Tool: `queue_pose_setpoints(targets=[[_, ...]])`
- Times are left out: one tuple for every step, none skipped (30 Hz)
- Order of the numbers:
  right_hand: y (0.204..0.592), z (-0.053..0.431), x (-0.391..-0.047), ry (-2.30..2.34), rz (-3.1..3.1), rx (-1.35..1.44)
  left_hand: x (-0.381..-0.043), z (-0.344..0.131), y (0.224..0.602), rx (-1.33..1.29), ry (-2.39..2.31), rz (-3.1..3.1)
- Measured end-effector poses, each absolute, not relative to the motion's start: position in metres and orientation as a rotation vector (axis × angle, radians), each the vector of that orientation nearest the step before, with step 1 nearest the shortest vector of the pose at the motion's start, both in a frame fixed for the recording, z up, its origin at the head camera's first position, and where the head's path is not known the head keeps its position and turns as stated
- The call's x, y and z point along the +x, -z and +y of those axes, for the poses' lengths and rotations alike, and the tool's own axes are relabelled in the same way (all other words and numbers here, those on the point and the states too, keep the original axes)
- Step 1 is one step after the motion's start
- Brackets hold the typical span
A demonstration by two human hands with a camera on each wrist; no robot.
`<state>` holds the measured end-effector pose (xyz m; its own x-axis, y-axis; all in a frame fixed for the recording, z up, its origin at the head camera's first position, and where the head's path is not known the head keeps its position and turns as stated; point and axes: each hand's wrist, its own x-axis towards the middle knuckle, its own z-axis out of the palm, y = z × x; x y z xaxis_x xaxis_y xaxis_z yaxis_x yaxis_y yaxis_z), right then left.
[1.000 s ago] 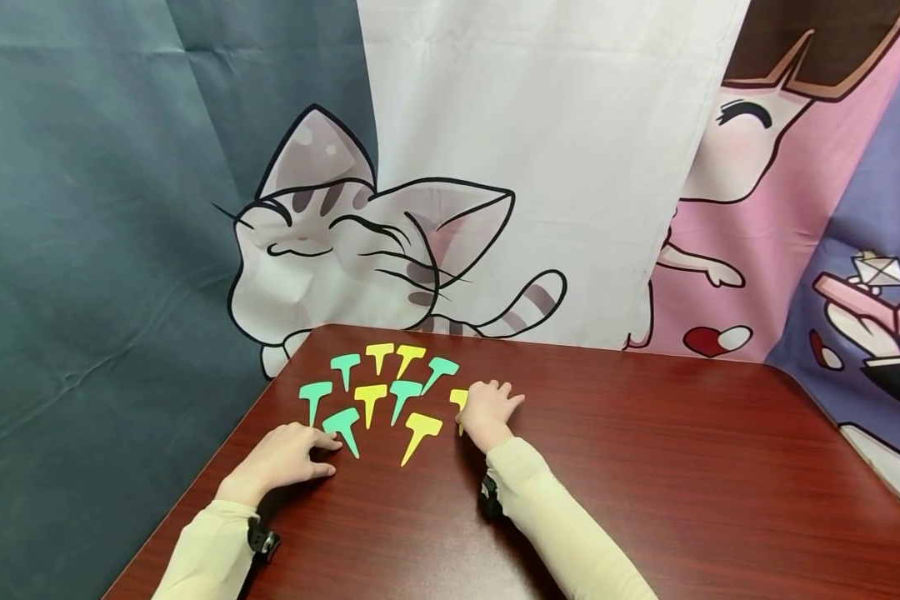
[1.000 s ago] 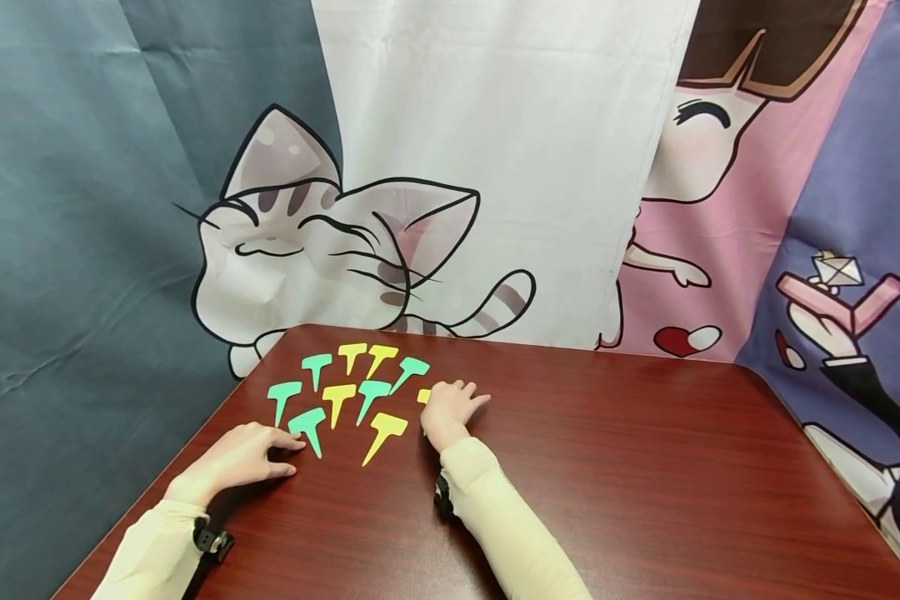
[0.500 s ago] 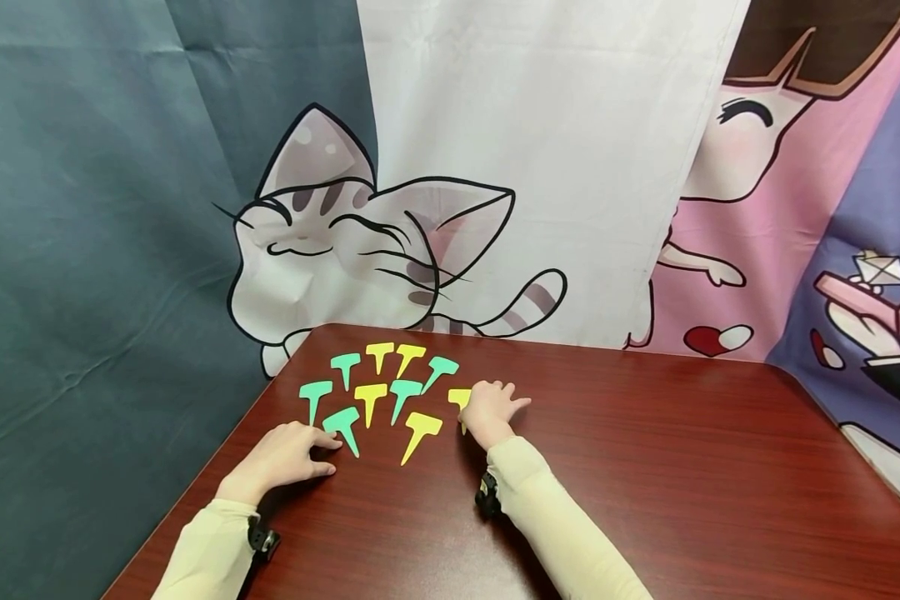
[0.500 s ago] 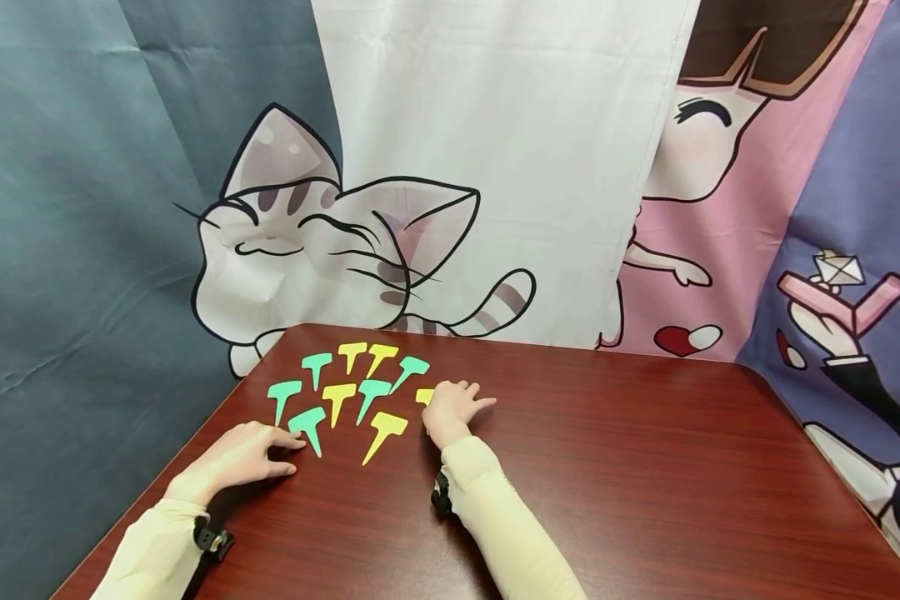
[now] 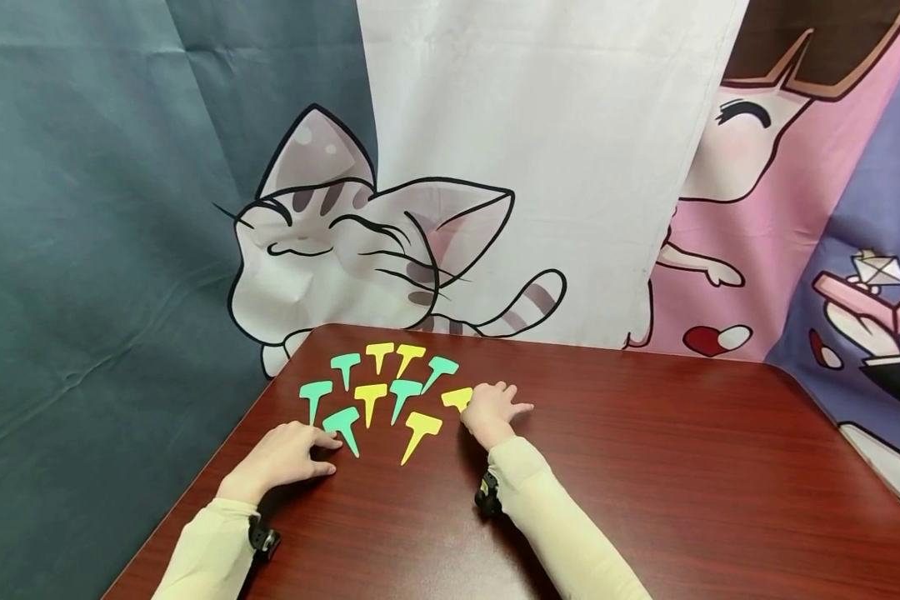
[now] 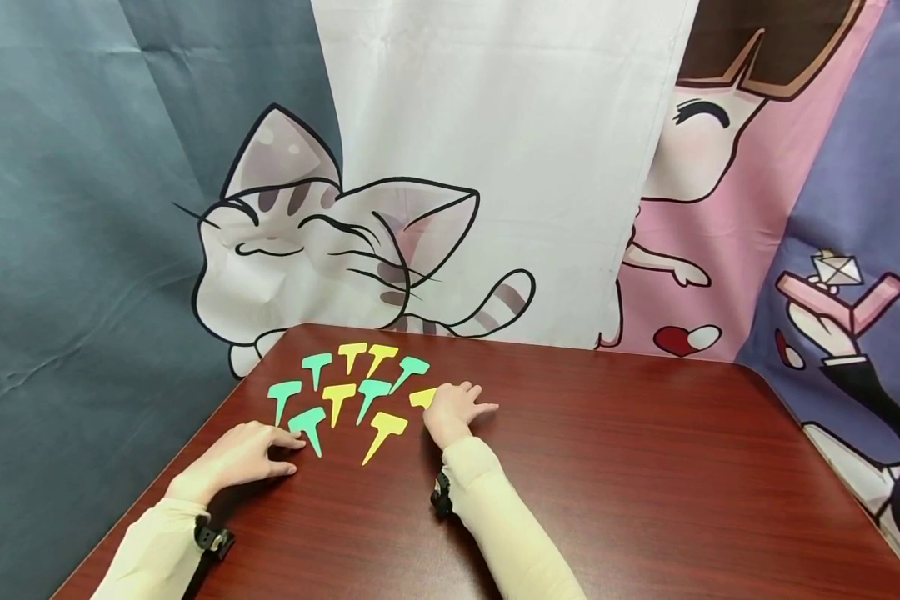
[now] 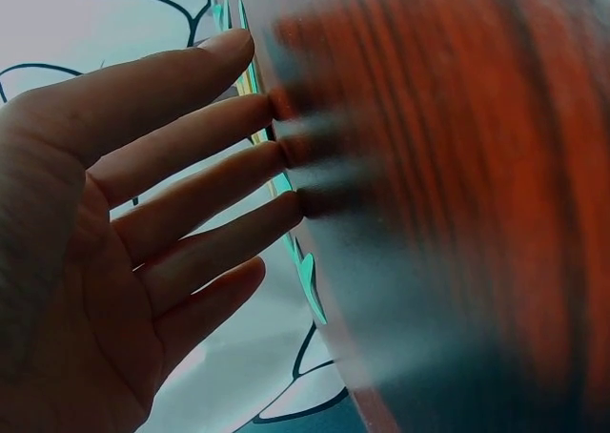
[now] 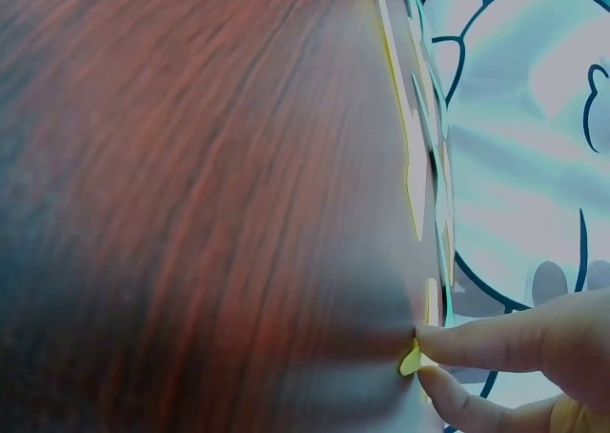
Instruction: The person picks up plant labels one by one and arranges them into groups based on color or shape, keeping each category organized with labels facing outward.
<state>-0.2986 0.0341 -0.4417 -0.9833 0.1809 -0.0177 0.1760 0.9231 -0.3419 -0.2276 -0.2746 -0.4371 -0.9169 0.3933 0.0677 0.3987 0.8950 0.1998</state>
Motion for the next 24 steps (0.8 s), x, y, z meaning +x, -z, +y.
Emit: queue_pose_setpoints(targets=[[0.4422,0.0344,-0.2986,-0.544,-3.067,-0.287,-0.2276,-0.2745,0.4373,-0.632,0.325,-3.035],[0.4427,0.0346,-0.2985,-0.545,-3.066,-0.288,-0.2277,-0.2747,0.4375,-0.632,0.322,-3.036],[0.4430,0.0349,-0.2983,-0.547,-3.065,-0.288,-0.2278,-0.2748,0.4374,-0.631,0.320,-3.039],[0.4433,0.0351,-0.2982,-0.547,-3.065,-0.288,-0.2280,-0.2749,0.4375,-0.620,0.324,-3.046],[0.4435,0.0354,-0.2979,-0.548,-3.064,-0.285,-0.2281,-0.2750,0.4374,-0.619,0.322,-3.046],[0.4434,0.0356,-0.2975,-0.550,-3.063,-0.282,-0.2284,-0.2751,0.4374,-0.620,0.322,-3.047],[0.4432,0.0359,-0.2970,-0.552,-3.061,-0.279,-0.2287,-0.2752,0.4374,-0.620,0.321,-3.046],[0.4428,0.0363,-0.2965,-0.557,-3.059,-0.276,-0.2289,-0.2753,0.4374,-0.621,0.321,-3.045],[0.4424,0.0367,-0.2960,-0.561,-3.057,-0.273,-0.2290,-0.2753,0.4372,-0.620,0.322,-3.044],[0.4419,0.0371,-0.2954,-0.567,-3.057,-0.270,-0.2291,-0.2753,0.4373,-0.619,0.324,-3.043],[0.4414,0.0375,-0.2948,-0.571,-3.057,-0.269,-0.2293,-0.2754,0.4375,-0.621,0.324,-3.042],[0.4410,0.0379,-0.2943,-0.576,-3.059,-0.268,-0.2293,-0.2754,0.4376,-0.621,0.326,-3.043],[0.4406,0.0383,-0.2938,-0.579,-3.061,-0.266,-0.2292,-0.2754,0.4376,-0.621,0.329,-3.046],[0.4403,0.0387,-0.2935,-0.584,-3.063,-0.264,-0.2292,-0.2753,0.4375,-0.622,0.332,-3.048],[0.4402,0.0391,-0.2932,-0.591,-3.066,-0.261,-0.2291,-0.2753,0.4374,-0.623,0.334,-3.050],[0.4401,0.0394,-0.2930,-0.594,-3.068,-0.258,-0.2291,-0.2752,0.4373,-0.626,0.336,-3.052],[0.4401,0.0397,-0.2929,-0.598,-3.069,-0.255,-0.2290,-0.2752,0.4372,-0.627,0.336,-3.053],[0.4400,0.0400,-0.2930,-0.600,-3.071,-0.249,-0.2289,-0.2750,0.4370,-0.627,0.338,-3.054],[0.4399,0.0402,-0.2932,-0.606,-3.069,-0.242,-0.2288,-0.2750,0.4370,-0.627,0.337,-3.053],[0.4397,0.0404,-0.2932,-0.609,-3.067,-0.235,-0.2287,-0.2749,0.4369,-0.629,0.334,-3.051],[0.4394,0.0405,-0.2932,-0.613,-3.066,-0.227,-0.2286,-0.2749,0.4370,-0.628,0.332,-3.048],[0.4389,0.0405,-0.2932,-0.615,-3.065,-0.220,-0.2284,-0.2748,0.4369,-0.628,0.331,-3.045],[0.4384,0.0405,-0.2932,-0.618,-3.065,-0.214,-0.2283,-0.2747,0.4369,-0.628,0.331,-3.043],[0.4380,0.0405,-0.2931,-0.622,-3.064,-0.208,-0.2282,-0.2745,0.4368,-0.628,0.332,-3.041]])
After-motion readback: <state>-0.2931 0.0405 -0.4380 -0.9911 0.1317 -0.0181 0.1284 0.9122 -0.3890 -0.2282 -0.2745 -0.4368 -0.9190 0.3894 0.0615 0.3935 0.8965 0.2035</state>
